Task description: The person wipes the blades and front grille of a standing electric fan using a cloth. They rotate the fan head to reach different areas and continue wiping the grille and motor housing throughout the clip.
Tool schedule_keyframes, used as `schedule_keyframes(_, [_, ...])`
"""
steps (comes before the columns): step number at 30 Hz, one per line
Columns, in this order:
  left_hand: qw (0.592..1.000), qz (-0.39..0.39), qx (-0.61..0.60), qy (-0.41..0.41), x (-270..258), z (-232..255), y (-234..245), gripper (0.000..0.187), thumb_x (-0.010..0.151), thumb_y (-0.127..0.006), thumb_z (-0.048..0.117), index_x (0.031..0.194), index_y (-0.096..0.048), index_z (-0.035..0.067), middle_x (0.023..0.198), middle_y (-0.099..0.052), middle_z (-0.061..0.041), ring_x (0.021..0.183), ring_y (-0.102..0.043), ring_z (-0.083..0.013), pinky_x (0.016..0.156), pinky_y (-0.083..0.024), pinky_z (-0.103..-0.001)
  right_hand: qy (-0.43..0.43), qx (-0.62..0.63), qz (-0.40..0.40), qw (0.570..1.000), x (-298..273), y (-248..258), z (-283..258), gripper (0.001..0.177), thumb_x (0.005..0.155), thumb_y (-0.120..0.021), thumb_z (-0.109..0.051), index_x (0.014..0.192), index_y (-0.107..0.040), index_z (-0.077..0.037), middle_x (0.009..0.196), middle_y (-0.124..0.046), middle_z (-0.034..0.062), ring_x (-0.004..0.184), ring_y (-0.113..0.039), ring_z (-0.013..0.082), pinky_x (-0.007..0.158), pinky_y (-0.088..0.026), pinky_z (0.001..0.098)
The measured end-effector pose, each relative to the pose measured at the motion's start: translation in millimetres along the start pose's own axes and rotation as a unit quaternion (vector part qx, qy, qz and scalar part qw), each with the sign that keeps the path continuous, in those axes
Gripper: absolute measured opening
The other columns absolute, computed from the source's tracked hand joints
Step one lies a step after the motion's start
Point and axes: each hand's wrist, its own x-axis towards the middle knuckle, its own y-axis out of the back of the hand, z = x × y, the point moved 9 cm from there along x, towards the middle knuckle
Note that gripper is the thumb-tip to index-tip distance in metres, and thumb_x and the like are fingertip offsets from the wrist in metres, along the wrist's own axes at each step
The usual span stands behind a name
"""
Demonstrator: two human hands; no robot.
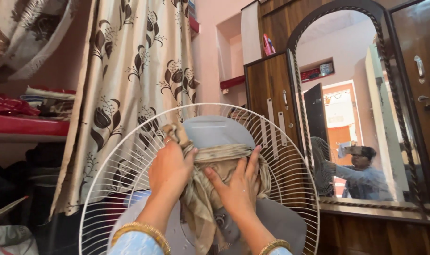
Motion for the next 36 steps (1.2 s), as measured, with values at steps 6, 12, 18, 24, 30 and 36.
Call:
schedule_keyframes(6, [1.000,0.023,0.019,0.001,-12,-33,14,0.052,0.089,-0.068,0.054,0.109,-0.070,0.005,0.103,-0.074,-0.023,0.101,-0.070,-0.0418,0.087,-0.055,-0.051,0.050,-0.061,0.010,0.997,-15,11,-40,0.085,0.078,-0.078,-0.054,0.139,-0.048,-0.003,0.156,-0.022,0.0222,0.135,-0.032,0.0482,0.104,-0.036,0.0537])
schedule_keyframes(12, [0.994,-0.062,0.015,0.084,-23,-80,26,0.051,0.080,-0.074,0.058,0.104,-0.077,0.013,0.101,-0.076,-0.019,0.097,-0.073,-0.0365,0.086,-0.057,-0.048,0.086,-0.019,-0.049,0.995,-38,11,-73,0.049,0.078,-0.076,-0.013,0.125,-0.062,-0.012,0.125,-0.051,0.0097,0.113,-0.049,0.0357,0.094,-0.047,0.0458])
schedule_keyframes(18, [0.989,-0.058,0.001,0.138,-43,-111,38,0.063,0.072,-0.088,0.044,0.107,-0.072,-0.005,0.106,-0.077,-0.026,0.100,-0.078,-0.0350,0.089,-0.059,-0.044,0.223,-0.049,-0.099,0.968,-65,6,-105,0.039,0.082,-0.069,0.000,0.119,-0.065,-0.012,0.117,-0.056,0.0057,0.113,-0.052,0.0333,0.095,-0.047,0.0445])
schedule_keyframes(24, [0.964,0.175,0.118,-0.160,-65,-49,65,0.113,0.070,-0.082,0.031,0.157,-0.019,-0.004,0.143,-0.045,-0.026,0.133,-0.041,-0.0424,0.106,-0.033,-0.050,0.231,0.009,-0.051,0.972,-79,23,-94,0.056,0.077,-0.077,-0.016,0.123,-0.054,0.007,0.134,-0.042,0.0269,0.123,-0.040,0.0464,0.100,-0.039,0.0529])
schedule_keyframes(30, [0.844,0.205,0.235,-0.436,-104,23,37,0.083,0.083,-0.055,0.014,0.158,-0.022,0.001,0.133,-0.053,-0.019,0.132,-0.046,-0.0327,0.120,-0.024,-0.048,0.241,-0.023,-0.061,0.968,-82,20,-66,0.063,0.084,-0.075,-0.026,0.125,-0.049,0.014,0.150,-0.032,0.0307,0.134,-0.031,0.0513,0.106,-0.033,0.0566])
schedule_keyframes(36, [0.780,0.171,0.257,-0.544,-81,84,-3,0.081,0.084,-0.053,0.016,0.160,-0.028,0.007,0.145,-0.053,-0.015,0.140,-0.043,-0.0290,0.122,-0.024,-0.042,0.295,-0.064,-0.083,0.950,-85,7,-51,0.050,0.083,-0.069,-0.017,0.126,-0.059,0.004,0.149,-0.038,0.0269,0.135,-0.032,0.0532,0.105,-0.035,0.0578])
